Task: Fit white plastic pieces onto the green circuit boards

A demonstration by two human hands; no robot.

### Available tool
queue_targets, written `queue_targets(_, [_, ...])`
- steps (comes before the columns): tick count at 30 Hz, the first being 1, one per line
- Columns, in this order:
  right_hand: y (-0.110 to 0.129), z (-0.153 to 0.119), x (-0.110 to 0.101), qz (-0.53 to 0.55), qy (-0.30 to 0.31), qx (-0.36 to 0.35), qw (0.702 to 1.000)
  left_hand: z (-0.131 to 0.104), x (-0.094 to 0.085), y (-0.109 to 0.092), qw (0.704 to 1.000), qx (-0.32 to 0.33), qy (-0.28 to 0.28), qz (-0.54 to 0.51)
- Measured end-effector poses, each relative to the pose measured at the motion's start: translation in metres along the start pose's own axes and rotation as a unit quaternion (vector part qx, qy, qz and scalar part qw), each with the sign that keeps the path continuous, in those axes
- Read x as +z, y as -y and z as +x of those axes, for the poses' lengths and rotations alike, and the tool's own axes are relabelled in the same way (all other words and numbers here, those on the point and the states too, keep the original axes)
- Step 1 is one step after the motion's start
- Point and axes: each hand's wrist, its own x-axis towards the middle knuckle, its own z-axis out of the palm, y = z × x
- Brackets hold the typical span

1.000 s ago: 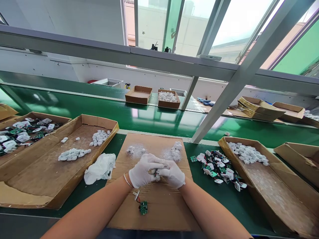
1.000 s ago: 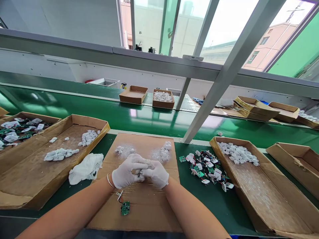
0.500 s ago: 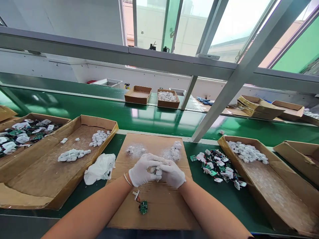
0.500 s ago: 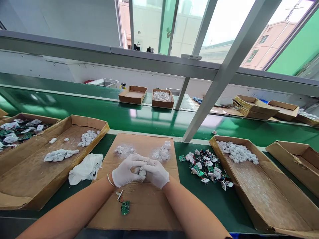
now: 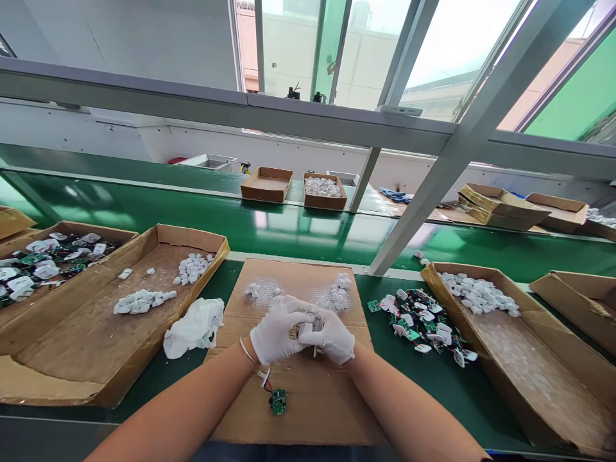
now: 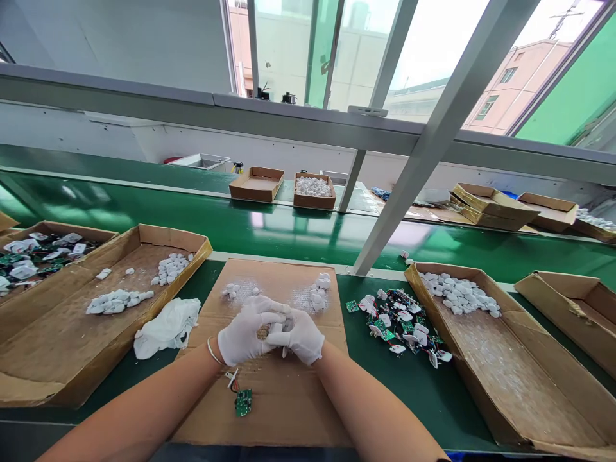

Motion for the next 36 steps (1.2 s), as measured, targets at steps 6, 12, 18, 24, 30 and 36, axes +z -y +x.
queue_targets(6, [0.008, -0.004, 0.002, 0.029, 0.036, 0.008, 0.999, 0.004, -0.007, -0.008, 0.999, 0.010, -0.042, -0.019])
queue_targets(12, [0.005, -0.005, 0.004, 0.001, 0.024, 0.042, 0.999, 0.005, -0.004, -0.011, 0.998, 0.037, -0.053, -0.008])
queue_targets(18, [0.016, -0.008, 0.010, 0.043, 0.018, 0.024, 0.999, 0.004, -0.001, -0.012, 0.998, 0.010, -0.046, -0.034])
queue_targets(24, [0.024, -0.008, 0.007, 0.091, 0.067, 0.007, 0.994, 0.003, -0.009, -0.009, 0.996, -0.023, 0.002, -0.082])
queue_targets(30, [0.026, -0.004, 0.002, 0.006, 0.012, -0.025, 1.000, 0.004, -0.026, -0.004, 0.996, -0.041, 0.033, -0.066])
queue_targets(36, [0.016, -0.003, 0.001, 0.026, -0.024, -0.027, 0.999, 0.010, -0.025, 0.000, 0.997, 0.032, 0.026, -0.066])
